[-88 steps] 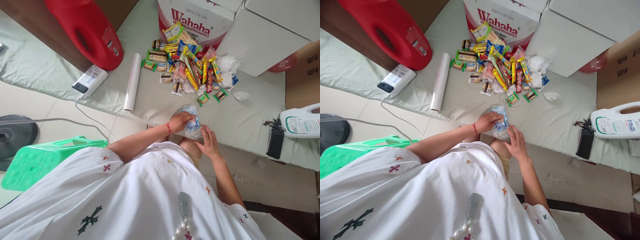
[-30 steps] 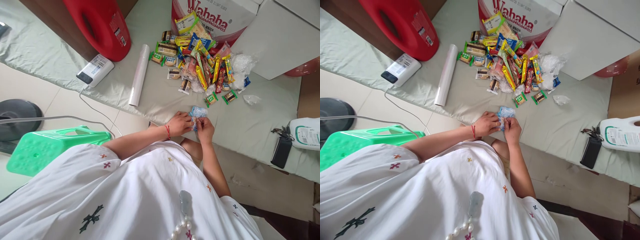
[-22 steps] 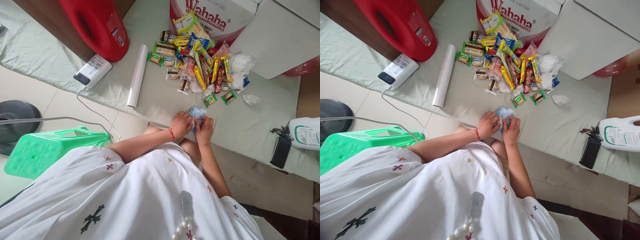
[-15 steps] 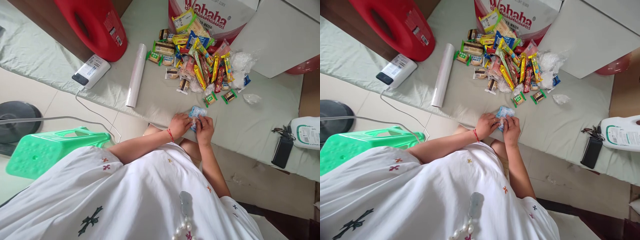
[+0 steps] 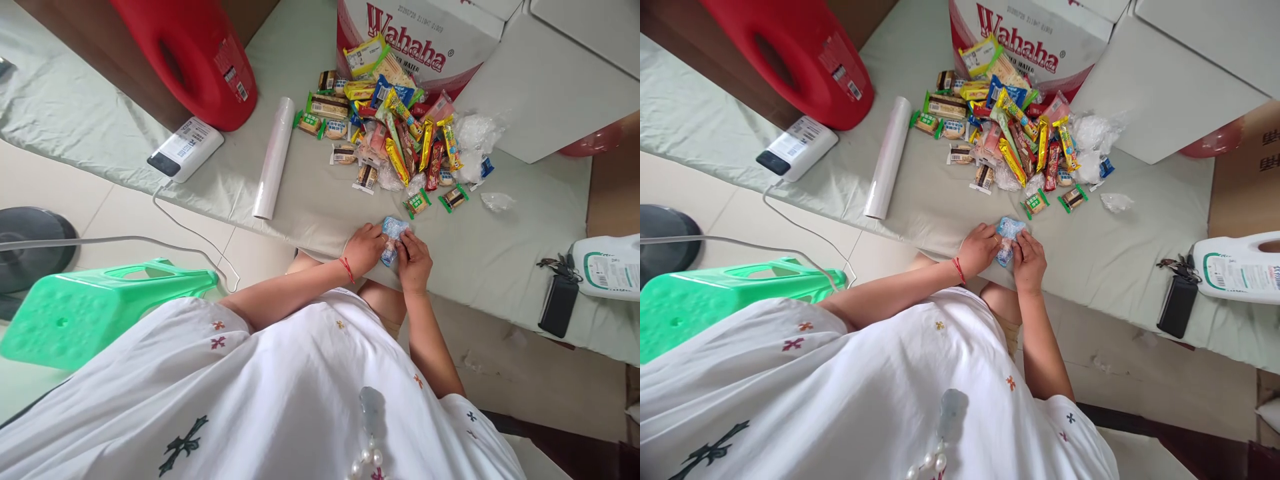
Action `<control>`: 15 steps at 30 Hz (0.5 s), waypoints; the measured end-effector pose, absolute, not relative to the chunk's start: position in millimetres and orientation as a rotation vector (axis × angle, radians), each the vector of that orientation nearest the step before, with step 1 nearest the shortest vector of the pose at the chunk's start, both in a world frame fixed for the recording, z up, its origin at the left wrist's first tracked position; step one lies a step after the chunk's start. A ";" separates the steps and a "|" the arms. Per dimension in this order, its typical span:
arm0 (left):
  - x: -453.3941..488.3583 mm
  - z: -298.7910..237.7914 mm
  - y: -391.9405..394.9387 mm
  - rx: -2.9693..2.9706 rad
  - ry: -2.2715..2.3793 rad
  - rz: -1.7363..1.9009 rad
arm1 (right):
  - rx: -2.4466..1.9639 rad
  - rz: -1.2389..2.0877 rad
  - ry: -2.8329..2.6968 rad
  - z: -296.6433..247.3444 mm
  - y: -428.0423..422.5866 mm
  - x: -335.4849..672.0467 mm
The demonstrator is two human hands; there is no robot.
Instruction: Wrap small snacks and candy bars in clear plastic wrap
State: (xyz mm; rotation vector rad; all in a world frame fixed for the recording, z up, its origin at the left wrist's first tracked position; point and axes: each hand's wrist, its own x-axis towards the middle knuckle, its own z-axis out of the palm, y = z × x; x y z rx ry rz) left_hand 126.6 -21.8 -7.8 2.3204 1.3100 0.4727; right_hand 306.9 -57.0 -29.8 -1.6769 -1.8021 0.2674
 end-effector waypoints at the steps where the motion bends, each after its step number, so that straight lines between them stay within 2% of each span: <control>1: 127.3 -5.7 -19.5 2.299 1.334 0.464 | -1.666 0.283 -1.828 -28.8 -58.1 310.1; 9: 132.6 0.3 -2.3 2.133 1.353 0.474 | -1.542 0.332 -2.358 -11.3 -82.1 323.2; 15: 125.0 -5.5 7.9 1.890 1.317 0.680 | -1.608 0.338 -2.195 -11.7 -77.2 310.5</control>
